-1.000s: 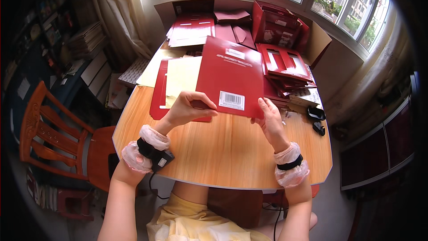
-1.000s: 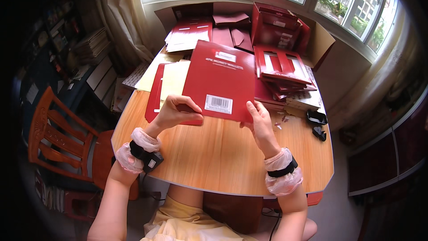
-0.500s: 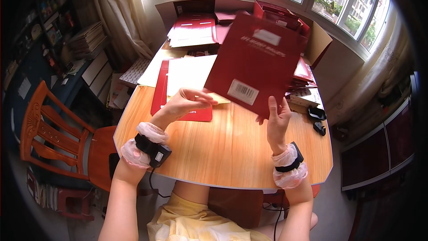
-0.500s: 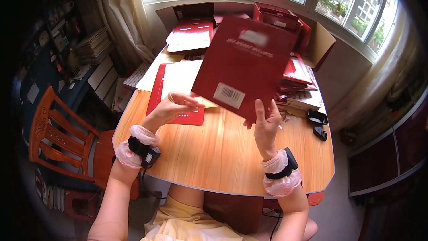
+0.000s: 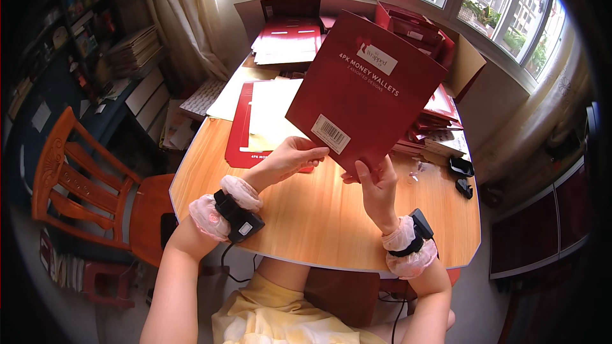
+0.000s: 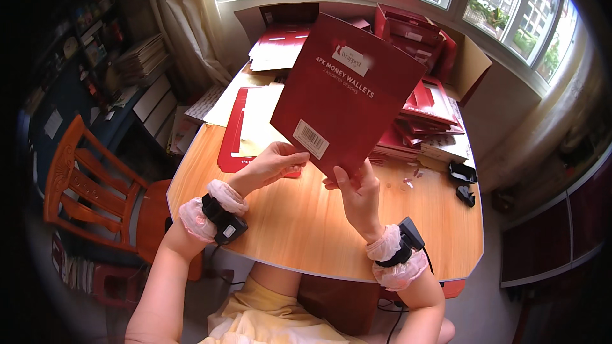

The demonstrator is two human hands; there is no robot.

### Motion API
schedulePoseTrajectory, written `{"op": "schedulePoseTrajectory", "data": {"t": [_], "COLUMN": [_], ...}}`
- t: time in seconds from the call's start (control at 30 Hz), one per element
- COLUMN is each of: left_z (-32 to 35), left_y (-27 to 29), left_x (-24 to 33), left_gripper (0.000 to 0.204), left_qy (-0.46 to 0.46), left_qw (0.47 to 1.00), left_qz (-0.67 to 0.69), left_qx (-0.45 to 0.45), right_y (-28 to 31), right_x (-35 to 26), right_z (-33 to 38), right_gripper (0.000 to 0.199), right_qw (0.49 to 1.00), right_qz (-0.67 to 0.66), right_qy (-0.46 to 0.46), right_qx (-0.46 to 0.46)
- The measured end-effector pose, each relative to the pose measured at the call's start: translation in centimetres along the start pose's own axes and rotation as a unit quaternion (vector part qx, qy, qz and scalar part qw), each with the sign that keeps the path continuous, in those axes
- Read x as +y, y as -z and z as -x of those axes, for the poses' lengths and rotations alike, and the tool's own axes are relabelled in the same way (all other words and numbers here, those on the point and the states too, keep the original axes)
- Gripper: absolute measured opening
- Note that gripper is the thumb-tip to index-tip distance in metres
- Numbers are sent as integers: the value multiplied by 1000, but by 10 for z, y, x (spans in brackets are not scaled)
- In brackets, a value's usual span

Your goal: Assembling red product boxes or packaging for wallets.

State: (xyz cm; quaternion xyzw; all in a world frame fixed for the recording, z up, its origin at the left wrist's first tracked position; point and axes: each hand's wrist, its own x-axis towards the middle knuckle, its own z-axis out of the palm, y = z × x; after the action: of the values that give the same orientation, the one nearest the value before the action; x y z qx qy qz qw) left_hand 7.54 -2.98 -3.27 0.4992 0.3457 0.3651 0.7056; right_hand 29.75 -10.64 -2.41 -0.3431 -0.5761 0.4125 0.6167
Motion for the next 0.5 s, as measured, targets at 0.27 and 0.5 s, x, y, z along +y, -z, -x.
{"op": "schedulePoseTrajectory", "data": {"t": [0.27,0.5], "left_z": [3,3], "left_y": [4,2], "left_x": [11,9], "left_gripper": [20,23], "left_qy": [-21,-8], "left_qw": [994,998], "left_qz": [103,64], "left_qx": [9,17], "right_y": [8,5], "right_x": [0,-1], "right_z": [0,-1], "right_gripper": [25,25], "right_qw": [999,999], "right_qz": [-31,-31], "right_qy": [-23,-30], "right_qx": [-17,-7]}}
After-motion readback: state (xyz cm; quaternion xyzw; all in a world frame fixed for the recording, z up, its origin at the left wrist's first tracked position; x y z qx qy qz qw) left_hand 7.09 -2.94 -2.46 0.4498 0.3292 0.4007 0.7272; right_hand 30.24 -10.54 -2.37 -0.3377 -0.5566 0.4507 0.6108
